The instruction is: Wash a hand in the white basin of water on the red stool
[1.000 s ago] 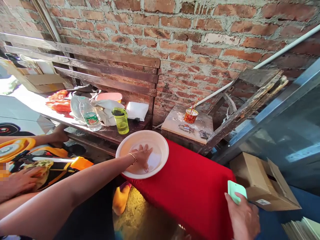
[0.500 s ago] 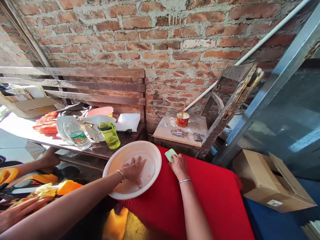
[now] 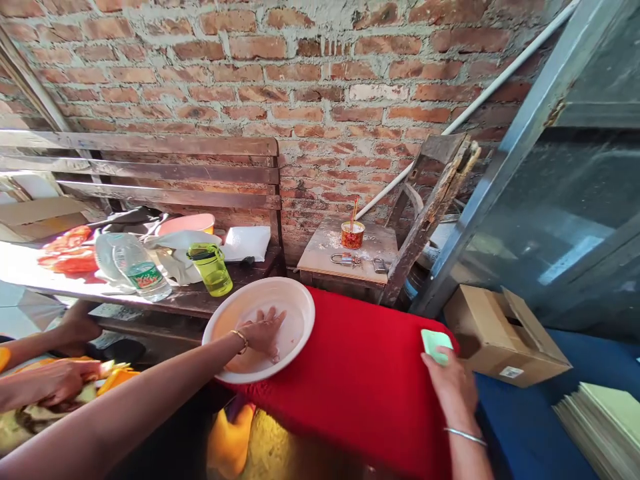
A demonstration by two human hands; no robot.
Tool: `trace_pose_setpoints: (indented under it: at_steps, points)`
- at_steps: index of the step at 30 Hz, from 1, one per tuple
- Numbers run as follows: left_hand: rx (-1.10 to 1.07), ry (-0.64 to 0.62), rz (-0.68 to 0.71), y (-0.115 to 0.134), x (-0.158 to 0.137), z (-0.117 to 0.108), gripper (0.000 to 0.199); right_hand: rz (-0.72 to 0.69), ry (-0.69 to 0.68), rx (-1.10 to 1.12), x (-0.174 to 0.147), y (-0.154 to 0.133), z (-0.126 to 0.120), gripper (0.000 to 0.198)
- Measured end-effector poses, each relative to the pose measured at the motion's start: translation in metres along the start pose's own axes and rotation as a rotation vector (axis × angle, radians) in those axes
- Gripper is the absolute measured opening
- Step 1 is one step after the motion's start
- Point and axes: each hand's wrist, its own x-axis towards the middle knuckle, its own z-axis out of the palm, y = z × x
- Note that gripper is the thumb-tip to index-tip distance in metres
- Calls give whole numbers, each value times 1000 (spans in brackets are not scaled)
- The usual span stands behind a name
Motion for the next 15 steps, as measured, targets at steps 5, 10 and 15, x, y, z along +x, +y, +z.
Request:
trace_pose_setpoints:
  at_steps: [5,10,15]
  points:
    - [37,11,-27,-4,7,4,158,-467,-85,144,-87,-135,67,33]
    - [31,18,-26,-5,10,6,157,-551,-94,132,-95,-159,83,32]
    - [55,58,-28,-3,11,9,156,-253,21,46,-42,-44,17,35]
